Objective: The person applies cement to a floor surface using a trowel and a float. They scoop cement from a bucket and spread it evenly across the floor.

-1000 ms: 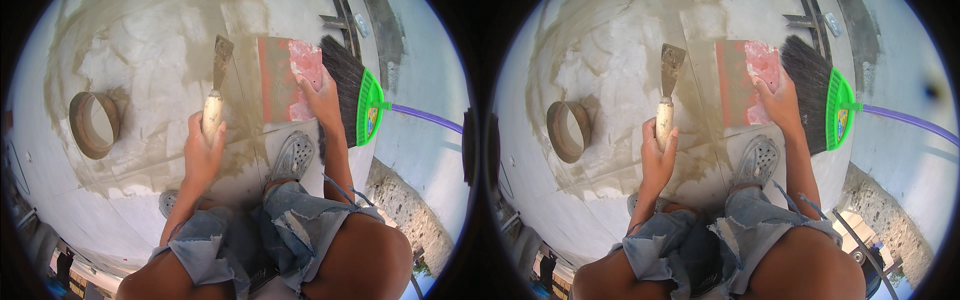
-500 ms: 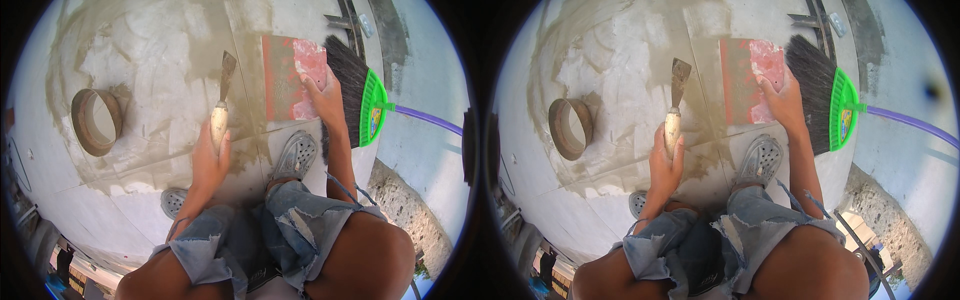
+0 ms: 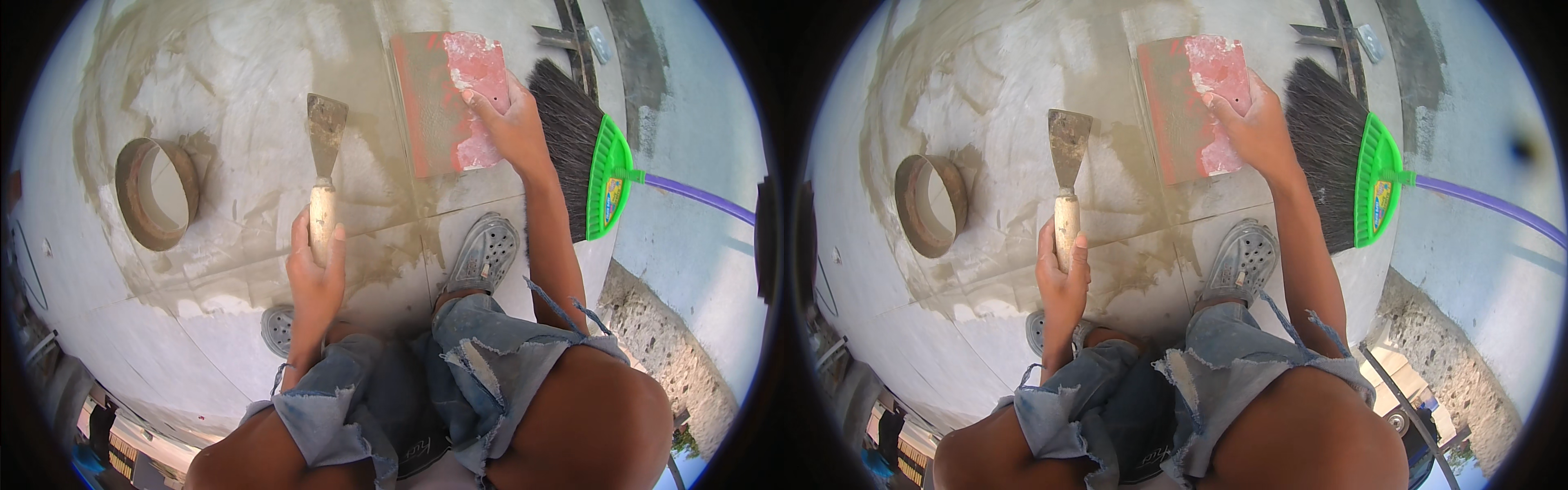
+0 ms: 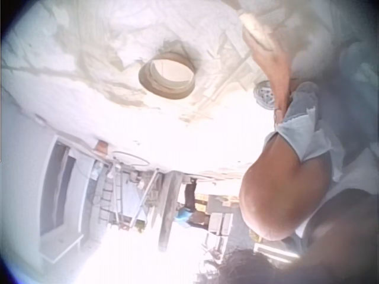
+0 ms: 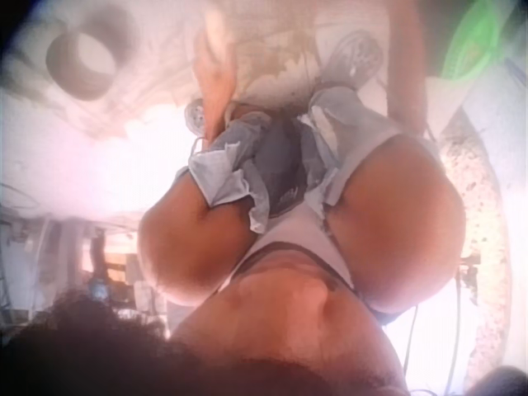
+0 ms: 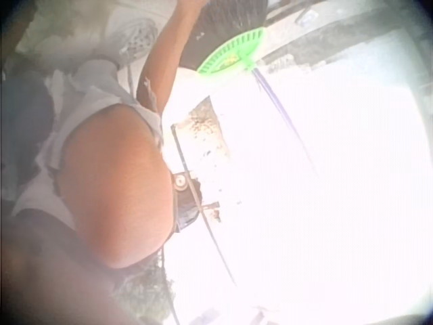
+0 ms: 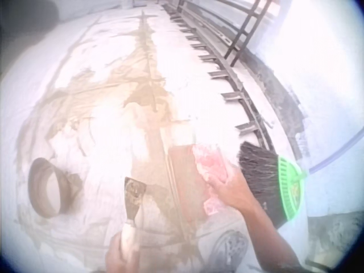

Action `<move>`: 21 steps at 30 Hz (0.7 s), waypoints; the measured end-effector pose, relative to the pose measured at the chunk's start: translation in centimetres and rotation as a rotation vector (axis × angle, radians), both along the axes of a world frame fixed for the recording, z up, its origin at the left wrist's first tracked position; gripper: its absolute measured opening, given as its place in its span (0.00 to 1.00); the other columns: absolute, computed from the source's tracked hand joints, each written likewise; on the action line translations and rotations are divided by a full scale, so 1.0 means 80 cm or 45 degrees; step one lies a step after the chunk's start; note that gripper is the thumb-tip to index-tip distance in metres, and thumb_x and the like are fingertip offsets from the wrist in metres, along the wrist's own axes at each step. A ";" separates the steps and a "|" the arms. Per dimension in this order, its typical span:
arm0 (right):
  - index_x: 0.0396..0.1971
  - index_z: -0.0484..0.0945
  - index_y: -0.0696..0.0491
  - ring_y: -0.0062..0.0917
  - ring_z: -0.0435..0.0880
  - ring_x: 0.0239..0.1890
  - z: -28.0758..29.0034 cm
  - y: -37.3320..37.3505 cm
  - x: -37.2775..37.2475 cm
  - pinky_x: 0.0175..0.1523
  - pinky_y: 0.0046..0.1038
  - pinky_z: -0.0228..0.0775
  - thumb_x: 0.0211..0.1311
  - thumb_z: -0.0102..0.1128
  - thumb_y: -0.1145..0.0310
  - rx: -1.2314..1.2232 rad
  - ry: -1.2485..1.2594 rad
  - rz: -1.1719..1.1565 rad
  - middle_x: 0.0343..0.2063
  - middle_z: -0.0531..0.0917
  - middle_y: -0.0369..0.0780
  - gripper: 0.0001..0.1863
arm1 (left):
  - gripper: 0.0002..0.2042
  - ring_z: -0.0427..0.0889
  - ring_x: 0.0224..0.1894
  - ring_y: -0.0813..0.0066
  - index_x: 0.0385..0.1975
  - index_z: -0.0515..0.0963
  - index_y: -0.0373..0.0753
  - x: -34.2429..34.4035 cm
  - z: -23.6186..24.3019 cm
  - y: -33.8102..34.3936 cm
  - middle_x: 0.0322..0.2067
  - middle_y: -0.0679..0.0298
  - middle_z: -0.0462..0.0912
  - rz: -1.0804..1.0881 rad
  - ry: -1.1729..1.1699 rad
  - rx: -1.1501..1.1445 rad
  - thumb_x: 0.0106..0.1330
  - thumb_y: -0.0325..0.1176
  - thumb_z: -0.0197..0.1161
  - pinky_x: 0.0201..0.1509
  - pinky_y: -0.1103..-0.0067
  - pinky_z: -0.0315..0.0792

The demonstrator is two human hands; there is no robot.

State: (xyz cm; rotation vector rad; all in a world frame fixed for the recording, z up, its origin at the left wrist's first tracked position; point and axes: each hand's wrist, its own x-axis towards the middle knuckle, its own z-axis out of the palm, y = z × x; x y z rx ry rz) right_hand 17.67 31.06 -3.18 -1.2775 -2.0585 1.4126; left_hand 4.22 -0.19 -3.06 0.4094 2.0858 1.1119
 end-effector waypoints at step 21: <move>0.62 0.78 0.62 0.22 0.85 0.50 0.011 -0.020 0.010 0.57 0.29 0.78 0.70 0.69 0.68 0.032 -0.042 -0.074 0.50 0.88 0.41 0.24 | 0.24 0.84 0.55 0.60 0.67 0.72 0.32 -0.002 0.007 -0.013 0.53 0.47 0.85 0.025 -0.092 0.039 0.77 0.36 0.65 0.61 0.68 0.76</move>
